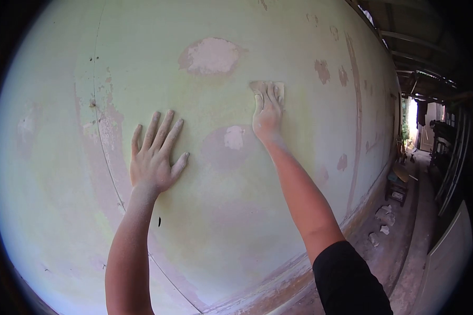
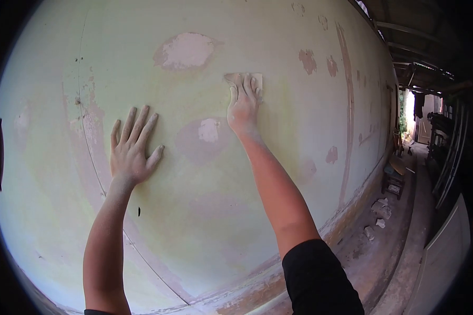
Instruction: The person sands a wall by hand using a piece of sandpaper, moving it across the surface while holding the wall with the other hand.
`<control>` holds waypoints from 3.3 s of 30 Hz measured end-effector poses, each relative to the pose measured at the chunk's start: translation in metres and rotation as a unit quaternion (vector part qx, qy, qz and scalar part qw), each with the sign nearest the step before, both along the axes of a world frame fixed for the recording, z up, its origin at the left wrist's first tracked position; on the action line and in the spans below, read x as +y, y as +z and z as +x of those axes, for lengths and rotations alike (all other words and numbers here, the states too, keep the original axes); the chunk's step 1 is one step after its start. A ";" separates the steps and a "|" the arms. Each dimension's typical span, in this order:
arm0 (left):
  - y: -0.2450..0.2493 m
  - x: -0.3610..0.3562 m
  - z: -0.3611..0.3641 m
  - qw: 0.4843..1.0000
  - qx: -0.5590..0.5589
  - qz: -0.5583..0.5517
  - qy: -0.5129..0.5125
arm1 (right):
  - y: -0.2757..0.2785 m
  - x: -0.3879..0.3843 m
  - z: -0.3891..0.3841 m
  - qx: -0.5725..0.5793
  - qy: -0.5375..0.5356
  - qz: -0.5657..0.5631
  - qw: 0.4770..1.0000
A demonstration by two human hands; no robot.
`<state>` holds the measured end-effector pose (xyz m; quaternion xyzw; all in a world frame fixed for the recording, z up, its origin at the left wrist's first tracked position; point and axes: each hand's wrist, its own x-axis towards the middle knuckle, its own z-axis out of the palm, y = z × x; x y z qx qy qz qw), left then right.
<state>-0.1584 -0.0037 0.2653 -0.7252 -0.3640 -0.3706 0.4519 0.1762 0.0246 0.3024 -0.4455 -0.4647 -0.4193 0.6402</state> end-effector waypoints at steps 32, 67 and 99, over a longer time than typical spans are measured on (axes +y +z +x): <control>-0.005 0.004 -0.004 0.998 -0.013 0.011 -0.057 | -0.075 -0.022 -0.024 -0.128 -0.041 -0.075 0.988; -0.006 0.000 -0.019 0.986 0.010 -0.012 -0.168 | -0.100 -0.036 -0.062 -0.063 -0.042 -0.145 0.987; -0.014 0.008 -0.084 0.995 0.006 0.036 -0.097 | -0.030 -0.019 -0.143 -0.096 0.077 -0.025 0.992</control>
